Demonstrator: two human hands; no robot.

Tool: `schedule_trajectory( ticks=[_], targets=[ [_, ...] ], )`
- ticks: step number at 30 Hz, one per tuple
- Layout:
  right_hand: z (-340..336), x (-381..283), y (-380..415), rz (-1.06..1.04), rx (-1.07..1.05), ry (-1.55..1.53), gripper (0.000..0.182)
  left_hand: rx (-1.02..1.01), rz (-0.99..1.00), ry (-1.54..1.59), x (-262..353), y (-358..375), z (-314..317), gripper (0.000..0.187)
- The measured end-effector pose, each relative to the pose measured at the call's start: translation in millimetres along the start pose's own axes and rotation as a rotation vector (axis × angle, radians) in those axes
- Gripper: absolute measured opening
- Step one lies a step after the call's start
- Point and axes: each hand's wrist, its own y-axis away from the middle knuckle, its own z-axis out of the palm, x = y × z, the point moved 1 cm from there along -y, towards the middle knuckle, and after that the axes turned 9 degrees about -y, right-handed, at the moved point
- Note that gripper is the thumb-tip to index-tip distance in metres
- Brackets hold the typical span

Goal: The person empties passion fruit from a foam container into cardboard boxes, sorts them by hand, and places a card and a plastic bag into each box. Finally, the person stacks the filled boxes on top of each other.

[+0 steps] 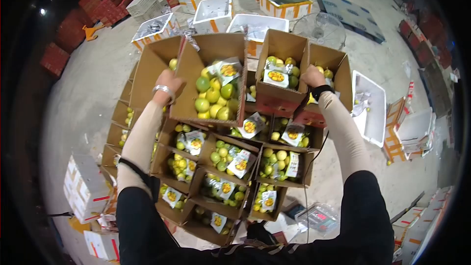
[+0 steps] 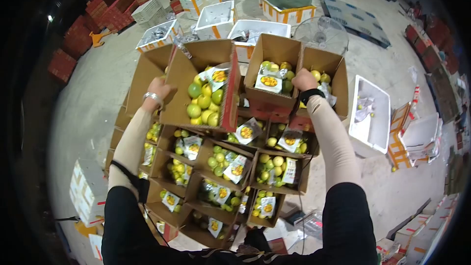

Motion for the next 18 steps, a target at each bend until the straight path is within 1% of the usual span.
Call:
schedule_trajectory(
  ticks=[3,4,5,6,7,8,9,11,12,13,14,15,16,17,18],
  targets=[
    [0,1,-3,0.033,-0.014,0.015,0.031,-0.020,0.013,0.048,56,-50,52,0.036],
    [-3,0,-1,0.073,0.001,0.062,0.036,0.042,0.008,0.084,69,-60,63,0.035],
    [-3,9,-6,0.085,-0.027,0.038,0.035,0.097,-0.002,0.113,79,-66,76,0.034],
    [0,23,-13,0.038,-0.036,0.037,0.035,0.092,-0.004,0.128,90,-79,94,0.034],
    [4,37,-20,-0.009,-0.042,0.029,0.035,0.107,-0.005,0.082,104,-92,110,0.032],
    [-7,21,-5,0.016,-0.010,0.036,0.036,0.125,0.004,0.033,122,-103,120,0.030],
    [-8,18,-6,0.019,-0.025,0.058,0.037,0.135,-0.034,-0.054,140,-98,121,0.026],
    [-4,22,-13,0.035,-0.019,0.087,0.037,0.151,-0.029,-0.076,139,-108,132,0.025],
    [-5,23,-15,0.066,-0.031,0.048,0.035,0.099,0.017,-0.079,134,-107,128,0.023],
    [0,26,-23,0.057,-0.031,0.054,0.034,0.072,0.019,-0.102,127,-107,135,0.023],
    [6,30,-27,0.048,-0.023,0.059,0.034,0.068,0.054,-0.124,120,-119,145,0.031],
    [-7,10,-10,0.030,0.020,0.004,0.026,0.069,0.101,-0.142,118,-123,146,0.040],
    [7,34,-27,-0.114,0.007,-0.017,0.021,0.026,0.137,-0.202,116,-122,151,0.050],
    [6,34,-31,-0.170,-0.051,0.139,0.022,0.103,0.143,-0.157,107,-131,166,0.056],
    [26,64,-57,-0.242,-0.078,0.252,0.024,0.085,0.062,-0.275,130,-84,122,0.062]
  ],
)
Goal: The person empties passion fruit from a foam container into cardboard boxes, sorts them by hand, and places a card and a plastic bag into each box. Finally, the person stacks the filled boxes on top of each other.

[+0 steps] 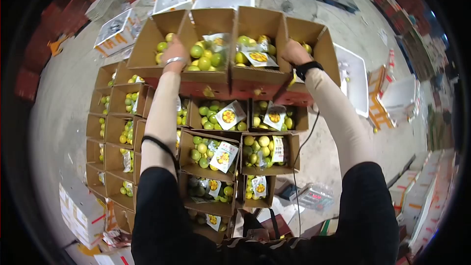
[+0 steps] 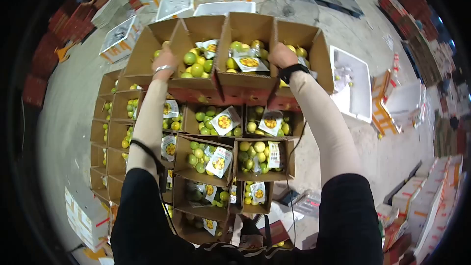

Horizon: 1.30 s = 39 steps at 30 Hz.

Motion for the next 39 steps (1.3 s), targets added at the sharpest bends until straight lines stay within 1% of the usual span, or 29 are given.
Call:
schedule_trajectory(
  ticks=[1,2,3,4,5,6,7,8,10,11,12,13,15,17,18,20,21,23,24,25,27,29,31,33,35,36,37,38,39],
  targets=[
    [-9,-12,9,0.021,0.055,-0.127,0.024,-0.037,0.006,-0.057,-6,10,-10,0.066],
    [-21,-26,19,0.035,0.112,-0.256,0.024,-0.123,-0.029,-0.017,-8,28,-31,0.067],
    [-44,-52,34,0.157,-0.047,-0.263,0.025,-0.068,0.007,0.013,-11,50,-40,0.065],
    [-35,-60,34,0.117,0.112,-0.191,0.024,-0.029,0.007,0.016,-6,54,-39,0.068],
    [-22,-62,33,0.114,0.274,-0.202,0.023,0.042,0.045,0.037,-2,59,-37,0.069],
    [-38,-79,50,0.198,0.259,-0.301,0.019,-0.009,0.043,0.023,-5,52,-28,0.069],
    [-41,-87,58,0.181,0.258,-0.345,0.018,0.002,0.039,-0.053,-20,42,-8,0.065],
    [-34,-87,61,0.108,0.367,-0.372,0.015,0.047,0.026,0.023,-22,53,-9,0.061],
    [-24,-84,52,0.154,0.372,-0.284,0.012,0.273,0.001,-0.062,-30,52,13,0.052],
    [-22,-81,48,0.162,0.441,-0.348,0.013,0.223,-0.036,-0.089,-28,50,12,0.051],
    [-22,-79,41,0.219,0.410,-0.359,0.015,0.231,0.004,-0.093,-37,37,23,0.051],
    [-30,-78,36,0.270,0.383,-0.377,0.017,0.158,-0.036,-0.178,-34,32,22,0.052],
    [-37,-83,28,0.313,0.235,-0.371,0.022,0.154,0.053,-0.181,-37,23,22,0.055],
    [-37,-88,24,0.401,0.218,-0.405,0.024,0.072,0.009,-0.251,-40,21,20,0.056],
    [-35,-90,26,0.442,0.204,-0.411,0.025,0.077,0.028,-0.265,-44,19,21,0.056],
    [-45,-91,39,0.474,0.149,-0.414,0.025,0.013,0.035,-0.175,-44,20,14,0.059],
    [-48,-88,41,0.474,0.160,-0.423,0.025,0.025,0.041,-0.180,-35,22,10,0.059],
    [-53,-90,41,0.528,0.054,-0.338,0.037,-0.093,-0.060,-0.231,-26,28,-1,0.061],
    [-49,-99,33,0.671,0.106,-0.358,0.053,-0.099,-0.018,-0.069,-51,4,18,0.064],
    [-61,-101,48,0.565,-0.005,-0.339,0.062,-0.088,-0.025,-0.076,-53,3,18,0.064],
    [-67,-109,69,0.527,0.036,-0.340,0.060,-0.088,0.007,-0.114,-53,3,18,0.064],
    [-66,-115,86,0.342,0.030,-0.236,0.052,-0.048,-0.015,-0.122,-54,1,21,0.064],
    [-67,-118,113,0.172,0.067,-0.138,0.046,-0.020,0.031,-0.059,-57,-3,23,0.064],
    [-68,-120,147,0.260,0.301,-0.150,0.044,0.035,0.086,-0.019,-53,4,19,0.062],
    [-54,-123,176,0.162,0.563,-0.162,0.038,0.108,0.254,-0.085,-89,-26,47,0.059],
    [-51,-124,194,0.081,0.672,-0.187,0.036,0.158,0.155,0.021,-54,9,22,0.057],
    [-48,-126,216,0.006,0.773,-0.219,0.034,0.180,0.223,0.015,-61,2,28,0.055],
    [-43,-134,243,-0.069,0.733,-0.348,0.029,0.143,0.086,0.075,-43,22,12,0.057],
    [-37,-141,272,-0.139,0.692,-0.471,0.024,0.243,0.062,0.092,-38,36,6,0.057]
  ],
)
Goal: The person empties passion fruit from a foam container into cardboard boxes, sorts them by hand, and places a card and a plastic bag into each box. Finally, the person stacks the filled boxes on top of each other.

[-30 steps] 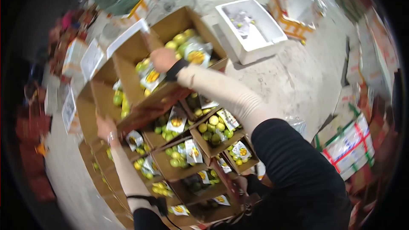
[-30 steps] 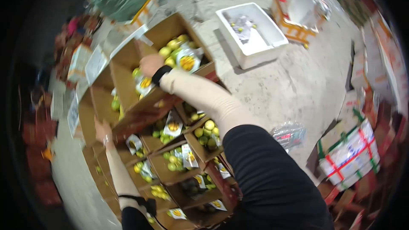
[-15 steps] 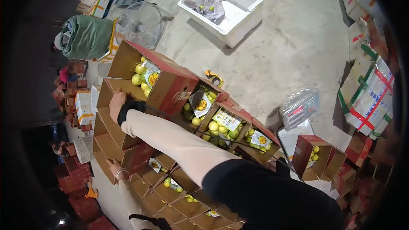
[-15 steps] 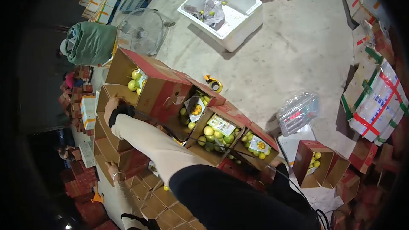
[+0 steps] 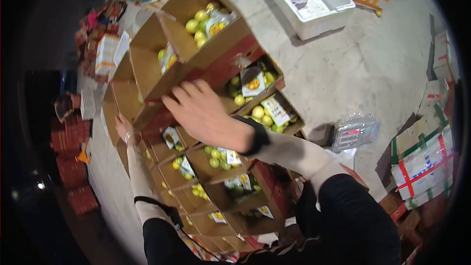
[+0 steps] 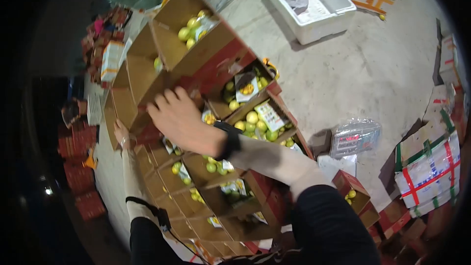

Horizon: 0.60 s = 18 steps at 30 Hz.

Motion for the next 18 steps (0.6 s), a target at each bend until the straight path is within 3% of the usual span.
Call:
schedule_trajectory(
  ticks=[1,2,4,6,7,8,9,10,11,13,14,15,16,17,18],
  targets=[
    [-5,-11,34,0.003,-0.075,-0.111,0.023,0.097,-0.017,0.016,1,12,-5,0.057],
    [-11,-24,72,0.017,-0.151,-0.219,0.022,0.071,-0.040,0.004,0,23,-9,0.057],
    [-11,-41,154,0.104,-0.364,-0.343,0.025,0.290,0.064,0.092,-5,48,-19,0.052],
    [-9,-55,249,0.255,-0.606,-0.407,0.020,0.312,0.251,0.073,-17,89,-31,0.046],
    [-16,-57,295,0.351,-0.703,-0.445,0.018,0.148,0.181,0.196,-27,115,-35,0.047],
    [-26,-66,350,0.470,-0.796,-0.491,0.017,0.075,0.249,0.323,-35,145,-43,0.047],
    [-14,-67,444,0.800,-0.699,-0.819,0.017,-0.092,0.146,0.545,-49,178,-46,0.046],
    [-30,-83,490,0.936,-0.671,-0.846,0.019,-0.150,0.133,0.421,-71,212,-54,0.044],
    [-46,-100,535,1.073,-0.629,-0.872,0.022,-0.315,-0.034,0.573,-84,252,-66,0.043],
    [-114,-130,522,1.192,-0.852,-0.415,0.029,-0.581,-0.295,0.613,-173,325,-55,0.041],
    [-137,-145,526,1.364,-0.976,-0.218,0.031,-0.604,-0.385,0.945,-208,380,-53,0.037],
    [-150,-151,565,1.460,-0.941,-0.175,0.032,-0.722,-0.591,0.880,-238,431,-61,0.032],
    [-162,-157,616,1.552,-0.902,-0.131,0.033,-0.673,-0.578,0.875,-276,493,-54,0.029],
    [-173,-170,664,1.695,-0.702,-0.146,0.032,-1.021,-0.502,0.904,-316,544,-62,0.030],
    [-185,-180,711,1.814,-0.495,-0.161,0.030,-1.149,-0.516,0.978,-364,608,-54,0.031]
  ],
)
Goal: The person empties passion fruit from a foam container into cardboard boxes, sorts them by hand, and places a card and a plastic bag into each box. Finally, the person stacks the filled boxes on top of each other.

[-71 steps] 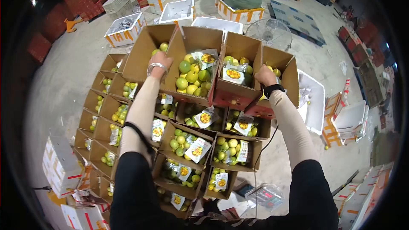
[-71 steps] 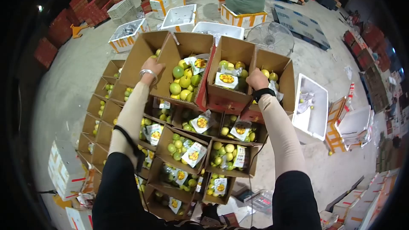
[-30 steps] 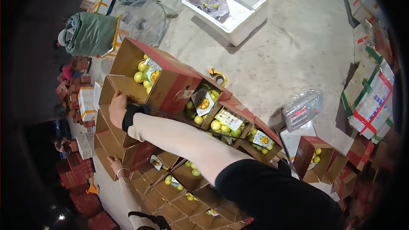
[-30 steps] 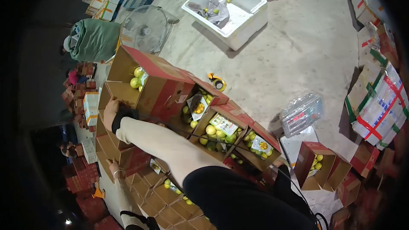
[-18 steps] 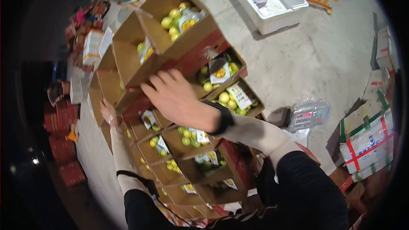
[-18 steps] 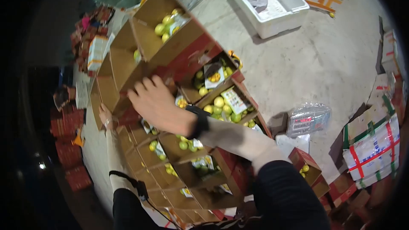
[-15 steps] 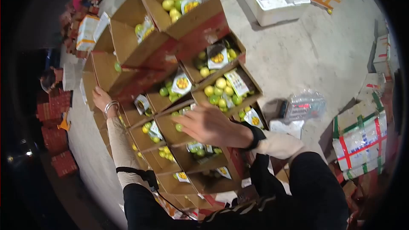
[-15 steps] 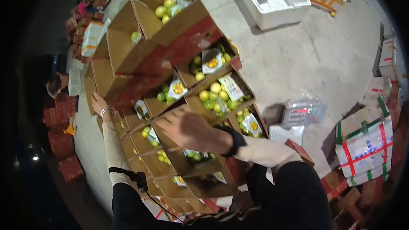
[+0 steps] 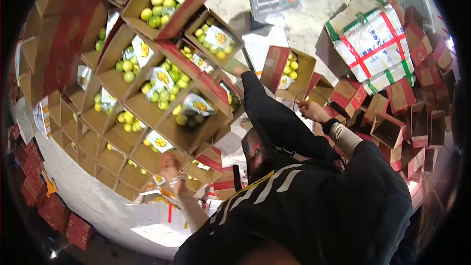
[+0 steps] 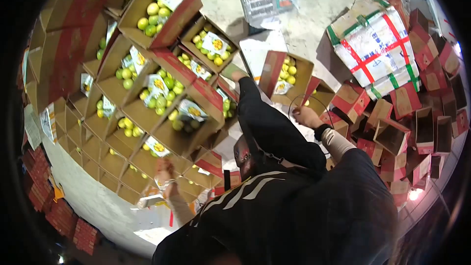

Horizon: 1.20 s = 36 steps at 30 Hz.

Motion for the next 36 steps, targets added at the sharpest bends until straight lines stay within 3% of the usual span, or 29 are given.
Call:
schedule_trajectory(
  ticks=[2,4,5,6,8,9,11,13,14,15,16,19,22,23,24,25,28,30,31,32,36],
  targets=[
    [4,89,-3,0.004,0.002,0.099,0.031,-0.132,-0.359,0.238,-69,77,41,0.032],
    [16,129,14,0.027,0.019,-0.072,0.029,-0.412,-0.026,-0.699,-138,131,62,0.033],
    [22,130,24,0.101,0.036,-0.162,0.028,-0.319,-0.598,-0.161,-155,168,81,0.034],
    [27,121,31,0.172,0.042,-0.241,0.026,-0.297,-0.610,-0.308,-161,200,92,0.039],
    [35,121,7,0.158,0.066,-0.254,0.025,-0.270,-0.708,-0.283,-223,241,87,0.039],
    [36,133,-23,0.058,-0.002,-0.313,0.025,-0.362,-0.610,-0.373,-285,248,75,0.037],
    [32,96,-58,0.116,0.007,-0.441,0.028,-0.352,-0.643,-0.338,-337,279,68,0.036],
    [23,106,-144,0.080,-0.011,-0.471,0.044,-0.107,-0.706,-0.159,-335,293,88,0.035],
    [28,77,-152,0.057,0.119,-0.329,0.053,0.050,-0.645,-0.129,-340,299,99,0.034],
    [23,69,-173,0.096,0.152,-0.308,0.059,0.056,-0.661,-0.055,-320,303,110,0.034],
    [3,94,-234,0.127,0.058,-0.290,0.060,0.056,-0.658,0.011,-302,298,115,0.034],
    [30,61,-249,0.154,0.178,-0.244,0.053,0.168,-0.581,0.136,-342,290,122,0.036],
    [75,44,-249,0.068,0.013,-0.653,0.046,0.276,-0.517,0.056,-369,297,109,0.037],
    [70,48,-278,0.258,0.069,-0.538,0.040,0.232,-0.589,-0.016,-365,302,96,0.035],
    [50,72,-326,-0.015,-0.056,-0.456,0.035,0.253,-0.589,-0.004,-385,308,83,0.035],
    [51,72,-334,0.015,0.021,-0.575,0.036,0.276,-0.568,-0.073,-416,319,69,0.035],
    [56,97,-255,-0.132,0.163,-0.441,0.034,0.443,-0.490,0.004,-473,342,11,0.029],
    [64,126,-191,-0.237,0.192,-0.342,0.032,0.544,-0.623,-0.044,-499,348,-51,0.027],
    [75,136,-152,-0.344,0.269,-0.206,0.037,0.569,-0.555,-0.194,-526,346,-87,0.027],
    [106,116,-95,-0.154,0.160,-0.334,0.040,0.589,-0.478,-0.349,-558,337,-128,0.028],
    [176,137,6,-0.316,0.218,-0.159,0.042,0.592,-0.462,-0.317,-633,258,-265,0.028]
  ],
)
